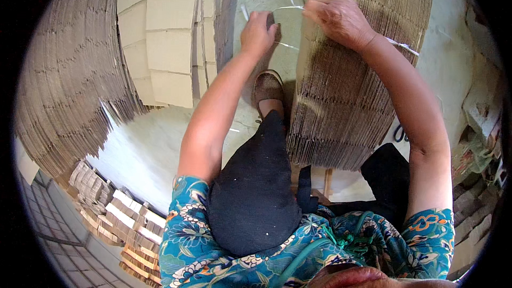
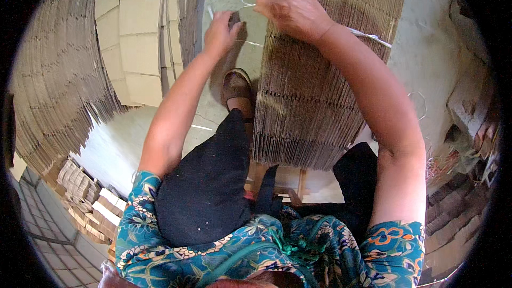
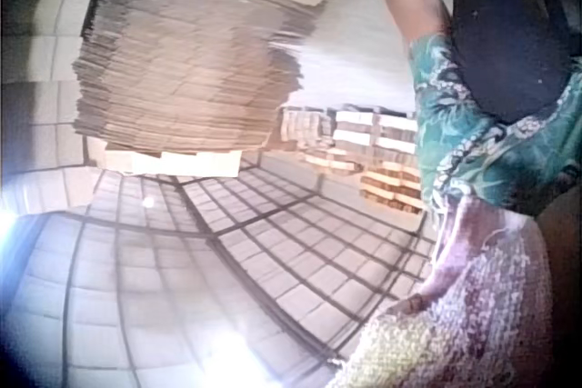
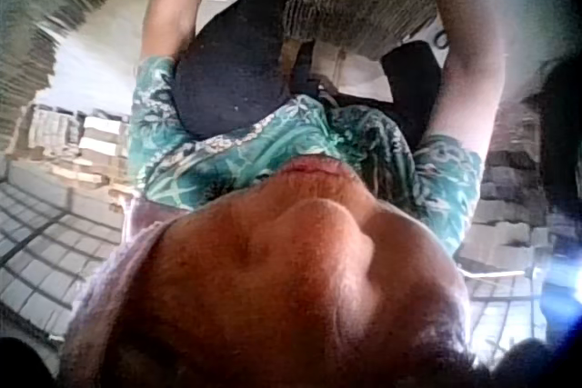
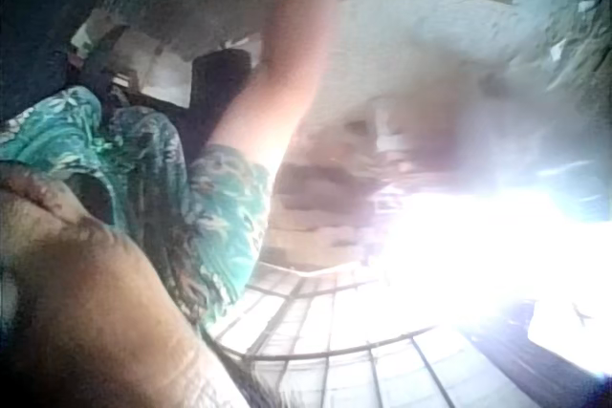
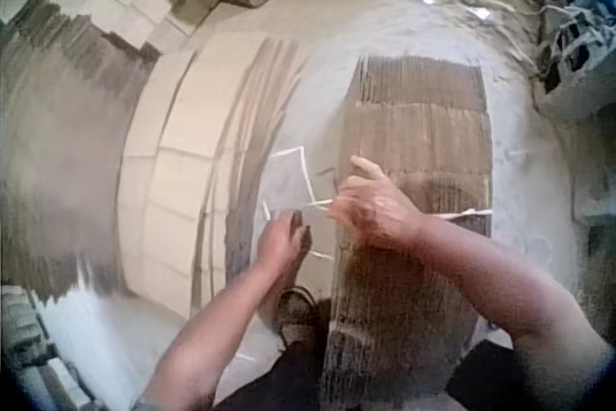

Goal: The person sits on the floor and bundles stacks of flat cardboard pieces using white plastic straps. They wrap the straps around the stacks, tie knots by hand, and trim the excess with scissors. The process is repeated for multiple stacks.

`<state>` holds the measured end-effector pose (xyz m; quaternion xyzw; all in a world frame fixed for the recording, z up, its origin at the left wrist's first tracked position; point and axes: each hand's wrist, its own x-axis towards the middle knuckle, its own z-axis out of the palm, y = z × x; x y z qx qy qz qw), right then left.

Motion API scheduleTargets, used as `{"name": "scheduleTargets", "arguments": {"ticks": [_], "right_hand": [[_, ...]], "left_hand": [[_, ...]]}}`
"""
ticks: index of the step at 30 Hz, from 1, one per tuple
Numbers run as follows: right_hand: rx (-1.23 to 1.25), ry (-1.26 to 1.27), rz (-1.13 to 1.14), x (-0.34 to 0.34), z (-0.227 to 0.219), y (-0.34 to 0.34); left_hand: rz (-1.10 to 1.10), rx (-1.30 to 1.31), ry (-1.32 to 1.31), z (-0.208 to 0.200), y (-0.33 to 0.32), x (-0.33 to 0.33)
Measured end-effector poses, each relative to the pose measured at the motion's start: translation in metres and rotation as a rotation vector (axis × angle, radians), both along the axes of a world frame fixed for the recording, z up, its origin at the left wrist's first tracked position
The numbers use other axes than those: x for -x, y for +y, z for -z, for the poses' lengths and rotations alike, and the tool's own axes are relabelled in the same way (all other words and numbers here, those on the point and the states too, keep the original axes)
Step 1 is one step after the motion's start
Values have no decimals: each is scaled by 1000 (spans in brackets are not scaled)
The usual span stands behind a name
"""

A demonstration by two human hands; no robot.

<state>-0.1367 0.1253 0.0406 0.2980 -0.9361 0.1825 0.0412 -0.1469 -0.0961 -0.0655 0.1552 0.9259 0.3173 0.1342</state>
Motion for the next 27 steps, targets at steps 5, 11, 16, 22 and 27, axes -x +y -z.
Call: {"name": "scheduleTargets", "arguments": {"ticks": [5,11,16,22,27], "right_hand": [[33,-43,75,2,1,-3],[74,-41,79,2,-3,-5],[98,-25,77,2,-1,-1],[141,13,65,0,3,1],[125,29,8,4,16,6]], "left_hand": [[116,207,178,23,-1,24],[173,323,143,17,1,31],[204,330,10,4,-9,27],[274,517,-3,0,-38,30],[162,565,-53,-16,-40,44]]}}
